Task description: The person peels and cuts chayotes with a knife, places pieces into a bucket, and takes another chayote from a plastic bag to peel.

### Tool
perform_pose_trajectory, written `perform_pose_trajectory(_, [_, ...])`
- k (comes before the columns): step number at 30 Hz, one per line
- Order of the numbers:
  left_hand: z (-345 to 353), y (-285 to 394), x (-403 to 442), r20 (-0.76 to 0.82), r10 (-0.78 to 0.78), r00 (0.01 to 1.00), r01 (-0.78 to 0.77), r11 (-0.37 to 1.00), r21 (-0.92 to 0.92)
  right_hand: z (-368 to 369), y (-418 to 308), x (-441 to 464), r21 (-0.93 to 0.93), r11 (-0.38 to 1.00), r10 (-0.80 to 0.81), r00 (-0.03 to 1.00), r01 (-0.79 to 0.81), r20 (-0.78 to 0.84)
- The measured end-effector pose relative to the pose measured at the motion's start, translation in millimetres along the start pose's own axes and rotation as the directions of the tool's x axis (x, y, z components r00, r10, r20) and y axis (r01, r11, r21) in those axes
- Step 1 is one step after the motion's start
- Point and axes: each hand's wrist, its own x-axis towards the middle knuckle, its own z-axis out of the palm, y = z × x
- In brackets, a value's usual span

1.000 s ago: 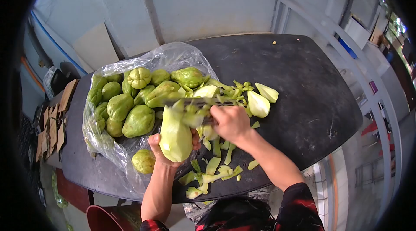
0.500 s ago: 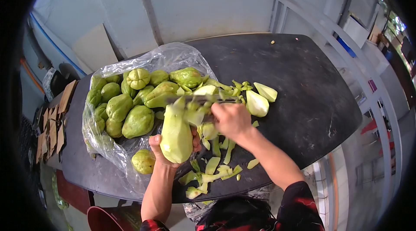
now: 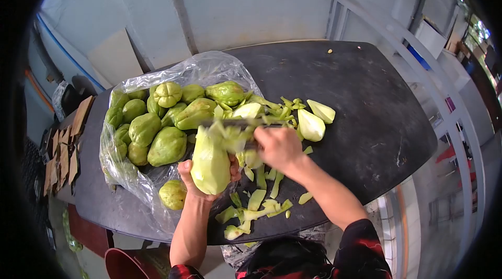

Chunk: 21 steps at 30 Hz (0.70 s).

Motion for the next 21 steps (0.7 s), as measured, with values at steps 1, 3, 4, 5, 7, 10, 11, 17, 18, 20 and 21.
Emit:
perform_pose_trajectory(1, [4,0,0,0.008,-0.004,1.0,0.004,1.0,0.001,6,15,0,-0.019,0.996,0.083,0.997,-0.083,-0.001])
perform_pose_trajectory(3, [12,2,1,0.006,0.007,1.0,-0.007,0.998,0.06,6,25,-1,-0.031,0.992,0.12,0.993,-0.12,0.018])
perform_pose_trajectory(4, [13,1,1,-0.01,0.017,1.0,-0.017,0.999,0.049,6,23,-2,-0.022,0.99,0.14,0.99,-0.14,-0.001])
perform_pose_trajectory(5, [11,0,0,-0.017,0.022,1.0,-0.021,0.999,0.045,6,22,-4,-0.011,0.986,0.164,0.986,-0.164,-0.016])
perform_pose_trajectory(7, [5,1,1,-0.012,0.019,1.0,-0.019,1.0,-0.001,3,16,-2,-0.004,0.986,0.169,0.985,-0.17,-0.016])
perform_pose_trajectory(10, [2,5,2,-0.042,0.044,0.998,-0.042,0.997,0.06,-5,8,3,0.043,0.984,0.174,0.984,-0.173,-0.043])
perform_pose_trajectory(11, [1,7,1,-0.04,0.046,0.998,-0.043,0.997,0.061,-7,6,3,0.02,0.986,0.167,0.983,-0.166,-0.072])
perform_pose_trajectory(17, [13,9,6,-0.222,0.203,0.954,-0.05,0.834,0.549,-19,18,2,-0.298,0.945,0.116,0.991,-0.133,-0.072])
perform_pose_trajectory(18, [9,6,7,-0.262,0.171,0.95,-0.004,0.845,0.535,-20,18,1,-0.332,0.934,0.125,0.991,-0.136,-0.053])
perform_pose_trajectory(20, [8,3,7,-0.292,0.138,0.946,0.051,0.829,0.557,-20,19,0,-0.364,0.921,0.135,0.99,-0.14,-0.04])
perform_pose_trajectory(21, [9,4,8,-0.288,0.134,0.948,0.053,0.827,0.56,-19,21,-2,-0.352,0.921,0.16,0.986,-0.166,-0.045])
